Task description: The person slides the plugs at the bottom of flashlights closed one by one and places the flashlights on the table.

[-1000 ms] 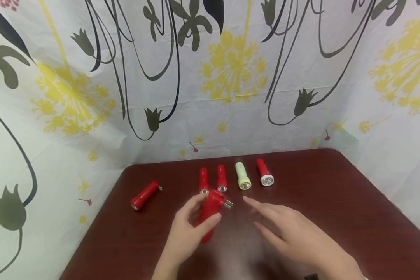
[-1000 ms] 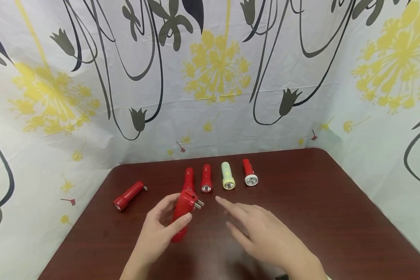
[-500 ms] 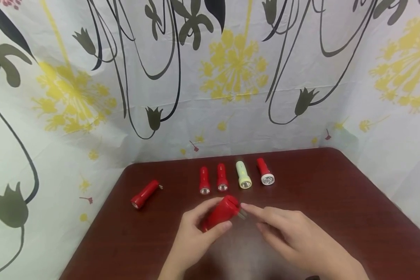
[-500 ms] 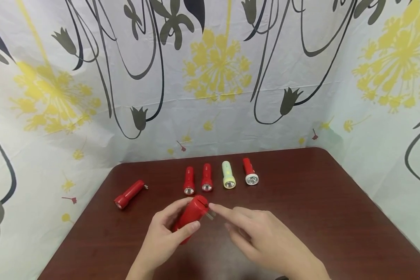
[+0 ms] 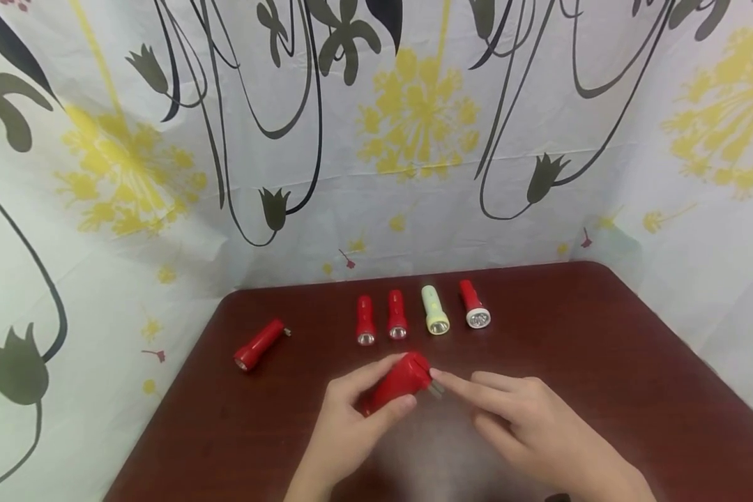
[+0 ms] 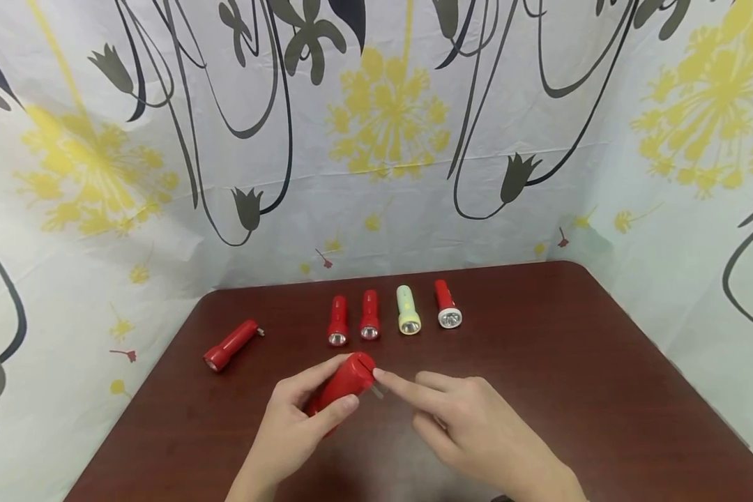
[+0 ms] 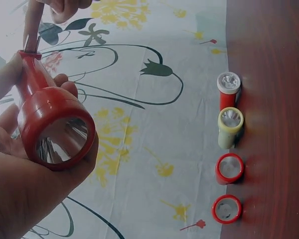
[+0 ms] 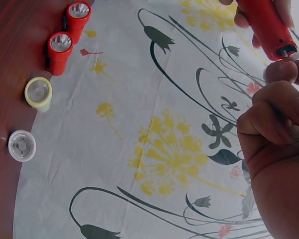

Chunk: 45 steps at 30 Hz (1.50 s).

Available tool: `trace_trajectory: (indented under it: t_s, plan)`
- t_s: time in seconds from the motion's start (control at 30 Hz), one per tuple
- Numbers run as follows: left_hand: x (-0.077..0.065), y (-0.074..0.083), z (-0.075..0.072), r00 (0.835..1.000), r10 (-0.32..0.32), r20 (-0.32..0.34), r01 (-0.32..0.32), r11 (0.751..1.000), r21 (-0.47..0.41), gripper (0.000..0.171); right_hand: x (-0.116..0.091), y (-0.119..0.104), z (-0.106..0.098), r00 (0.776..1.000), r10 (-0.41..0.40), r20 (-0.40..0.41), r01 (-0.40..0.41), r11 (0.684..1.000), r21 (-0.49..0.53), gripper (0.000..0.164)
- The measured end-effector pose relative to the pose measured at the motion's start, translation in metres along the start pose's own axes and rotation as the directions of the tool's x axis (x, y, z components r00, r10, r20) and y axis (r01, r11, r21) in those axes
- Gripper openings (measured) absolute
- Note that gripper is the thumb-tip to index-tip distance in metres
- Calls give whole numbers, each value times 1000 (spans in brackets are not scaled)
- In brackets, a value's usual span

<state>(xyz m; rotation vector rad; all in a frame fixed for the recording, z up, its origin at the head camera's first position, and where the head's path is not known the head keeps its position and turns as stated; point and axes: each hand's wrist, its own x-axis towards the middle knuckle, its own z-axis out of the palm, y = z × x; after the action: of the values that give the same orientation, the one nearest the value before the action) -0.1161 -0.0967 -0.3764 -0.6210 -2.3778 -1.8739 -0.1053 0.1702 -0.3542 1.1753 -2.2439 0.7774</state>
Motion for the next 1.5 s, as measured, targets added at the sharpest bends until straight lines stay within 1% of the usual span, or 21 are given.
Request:
trace_trajectory:
  t_s: [0.1,0.3,0.43,0.57,0.73,0.83,0.9,0.93,1.07,1.17,1.23,1.3,1.4,1.47,1.5]
  plan:
    - [-1,-2,0,999,36,10,-36,999,7,47,-2,0,2,1000,7,0,-7,1000,5,75]
    - [-2,-4,2,998,56,16,-56,998,18,46,-4,1,6,1000,-7,-18,7,1000,-17,75]
    - [-2,-4,3,998,64,18,-64,997,30,44,-4,-2,7,1000,5,-21,-6,999,-47,75]
    - [-1,-5,5,996,75,50,-77,996,36,44,-2,-5,6,1000,22,-18,-23,998,-65,75]
    - [-2,-4,5,995,43,87,-47,998,43,45,-2,-5,6,999,39,-20,-41,996,-79,75]
    - [-2,-4,5,995,35,88,-40,998,50,46,-2,-4,7,999,26,-33,-28,996,-83,75]
    - [-1,-4,4,996,38,81,-41,998,45,45,-2,-3,8,999,29,-25,-31,997,-74,76]
    - [-1,-3,4,997,28,75,-31,999,41,45,-1,-1,8,999,27,-20,-28,997,-71,77]
    - [0,1,3,999,-37,21,36,999,36,43,1,7,9,999,35,-2,-35,998,-59,79]
    - [1,2,-1,995,-90,-53,92,995,47,41,1,15,8,999,44,-29,-45,997,-60,76]
    - [1,0,-6,987,-111,-117,120,990,69,39,-1,21,7,997,69,-44,-73,993,-93,73]
    - [3,-2,-13,973,-144,-182,163,982,97,40,-4,27,6,995,94,-42,-99,984,-150,70]
    - [5,-9,-25,943,-203,-265,245,960,135,45,-9,36,7,989,150,-9,-148,961,-234,63]
    - [5,-12,-31,926,-234,-297,286,947,144,47,-12,40,9,980,196,24,-183,946,-268,57]
    - [4,-14,-34,920,-242,-308,295,945,138,47,-14,42,10,974,221,43,-201,940,-275,55]
